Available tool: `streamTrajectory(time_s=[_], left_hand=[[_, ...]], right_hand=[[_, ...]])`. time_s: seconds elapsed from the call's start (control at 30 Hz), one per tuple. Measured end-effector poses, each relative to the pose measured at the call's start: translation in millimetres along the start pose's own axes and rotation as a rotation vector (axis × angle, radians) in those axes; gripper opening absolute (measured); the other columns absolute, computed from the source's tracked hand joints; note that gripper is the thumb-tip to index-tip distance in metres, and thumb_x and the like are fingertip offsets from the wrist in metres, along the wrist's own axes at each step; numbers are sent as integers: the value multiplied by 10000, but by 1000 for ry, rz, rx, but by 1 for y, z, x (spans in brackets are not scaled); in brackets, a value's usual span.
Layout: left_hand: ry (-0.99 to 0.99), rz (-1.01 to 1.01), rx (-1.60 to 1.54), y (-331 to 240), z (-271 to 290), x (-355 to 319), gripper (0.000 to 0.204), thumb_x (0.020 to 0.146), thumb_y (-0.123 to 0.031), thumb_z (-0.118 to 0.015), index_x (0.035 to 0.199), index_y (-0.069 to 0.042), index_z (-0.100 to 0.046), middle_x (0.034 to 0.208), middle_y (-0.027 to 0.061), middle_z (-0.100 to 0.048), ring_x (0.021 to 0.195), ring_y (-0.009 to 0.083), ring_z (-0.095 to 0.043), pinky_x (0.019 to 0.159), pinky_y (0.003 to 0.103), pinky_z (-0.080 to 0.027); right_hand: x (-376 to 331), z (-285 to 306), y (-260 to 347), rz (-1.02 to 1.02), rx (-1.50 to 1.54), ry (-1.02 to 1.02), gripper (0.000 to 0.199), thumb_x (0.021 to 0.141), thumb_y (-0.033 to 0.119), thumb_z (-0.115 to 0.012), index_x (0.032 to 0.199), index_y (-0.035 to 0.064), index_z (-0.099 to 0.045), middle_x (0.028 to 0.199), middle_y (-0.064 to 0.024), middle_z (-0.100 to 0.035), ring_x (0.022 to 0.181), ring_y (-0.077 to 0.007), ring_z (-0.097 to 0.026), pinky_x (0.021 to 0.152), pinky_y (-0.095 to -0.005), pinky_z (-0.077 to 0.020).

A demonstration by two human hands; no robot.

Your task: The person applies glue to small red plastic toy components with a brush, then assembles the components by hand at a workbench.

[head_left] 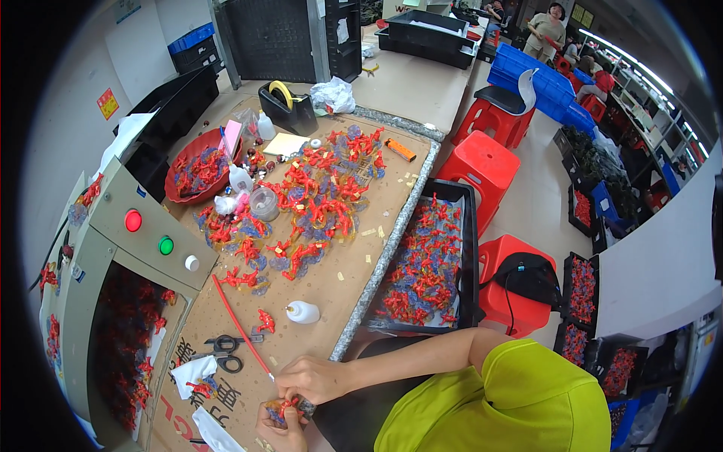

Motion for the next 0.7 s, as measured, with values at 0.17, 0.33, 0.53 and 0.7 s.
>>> streamTrajectory(time_s=[0.17, 0.33, 0.53, 0.7], left_hand=[[29, 50, -84, -16, -6, -3, 232, 859, -178, -658, 967, 13, -583, 733, 63, -614, 563, 102, -535, 533, 197, -423], [27, 66, 9, -14, -4, -2, 235, 858, -174, -658, 972, 16, -580, 704, 59, -600, 560, 102, -539, 526, 202, -426], [1, -18, -59, -17, -5, 2, 242, 840, -169, -652, 829, 28, -512, 593, 33, -495, 397, 71, -435, 357, 185, -310], [-7, -39, -41, -11, -2, 3, 274, 844, -206, -658, 829, 20, -505, 567, 25, -483, 374, 68, -420, 336, 182, -278]], right_hand=[[0, 0, 1, -2, -6, 3, 143, 685, -46, -627, 718, -1, -495, 658, -122, -565, 615, -316, -576, 541, -386, -437], [0, 0, 1, -6, -2, -1, 142, 692, -50, -626, 721, 0, -496, 658, -120, -564, 615, -314, -575, 537, -385, -435], [0, 0, -1, -12, 1, 5, 138, 696, -45, -628, 725, -2, -500, 662, -120, -565, 622, -314, -575, 541, -384, -434], [0, 0, 0, -19, 2, 9, 139, 695, -44, -630, 727, -5, -500, 665, -123, -566, 623, -315, -576, 542, -385, -434]])
Point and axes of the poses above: each hand's wrist, its own x-axis towards the middle knuckle, its own z-axis out of the back of the hand, y = z × x, the point moved 8 cm from there along x, towards the middle knuckle
